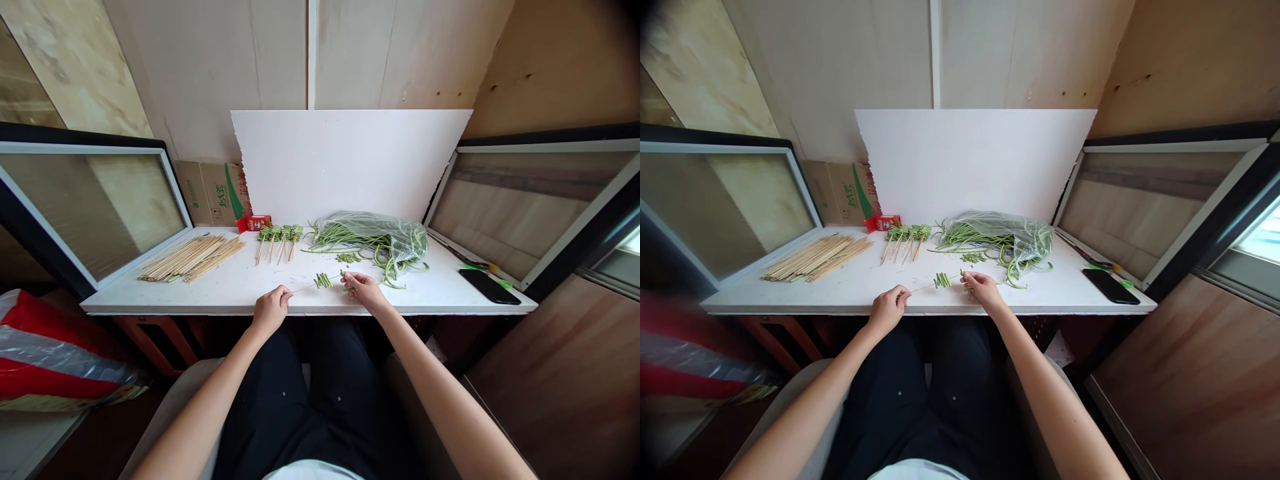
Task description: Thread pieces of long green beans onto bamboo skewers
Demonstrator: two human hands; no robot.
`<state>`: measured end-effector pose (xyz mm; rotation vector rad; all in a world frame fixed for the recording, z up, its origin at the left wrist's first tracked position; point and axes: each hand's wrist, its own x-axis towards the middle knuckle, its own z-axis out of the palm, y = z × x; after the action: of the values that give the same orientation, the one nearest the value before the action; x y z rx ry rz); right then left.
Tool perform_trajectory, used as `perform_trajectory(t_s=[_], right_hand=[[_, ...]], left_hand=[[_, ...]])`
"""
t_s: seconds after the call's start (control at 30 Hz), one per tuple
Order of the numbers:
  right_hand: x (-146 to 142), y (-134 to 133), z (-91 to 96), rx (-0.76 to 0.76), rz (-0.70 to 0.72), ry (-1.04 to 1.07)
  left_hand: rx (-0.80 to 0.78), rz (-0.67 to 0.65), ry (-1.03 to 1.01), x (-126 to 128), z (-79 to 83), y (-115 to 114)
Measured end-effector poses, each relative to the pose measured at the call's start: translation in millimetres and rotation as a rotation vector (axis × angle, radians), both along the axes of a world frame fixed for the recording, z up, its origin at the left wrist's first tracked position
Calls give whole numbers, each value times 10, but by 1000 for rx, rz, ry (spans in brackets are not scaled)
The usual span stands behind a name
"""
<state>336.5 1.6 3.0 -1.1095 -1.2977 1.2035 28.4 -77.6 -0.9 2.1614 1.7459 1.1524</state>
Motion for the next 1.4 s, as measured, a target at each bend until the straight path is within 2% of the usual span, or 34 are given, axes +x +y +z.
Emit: perform_trajectory(t_s=[0.77,1.4], right_hand=[[-8,4,-8,-35,20,65],[-5,4,-23,-35,8,60]], left_hand=[[19,7,32,-21,-67,35],[7,4,23,-16,-50,14]])
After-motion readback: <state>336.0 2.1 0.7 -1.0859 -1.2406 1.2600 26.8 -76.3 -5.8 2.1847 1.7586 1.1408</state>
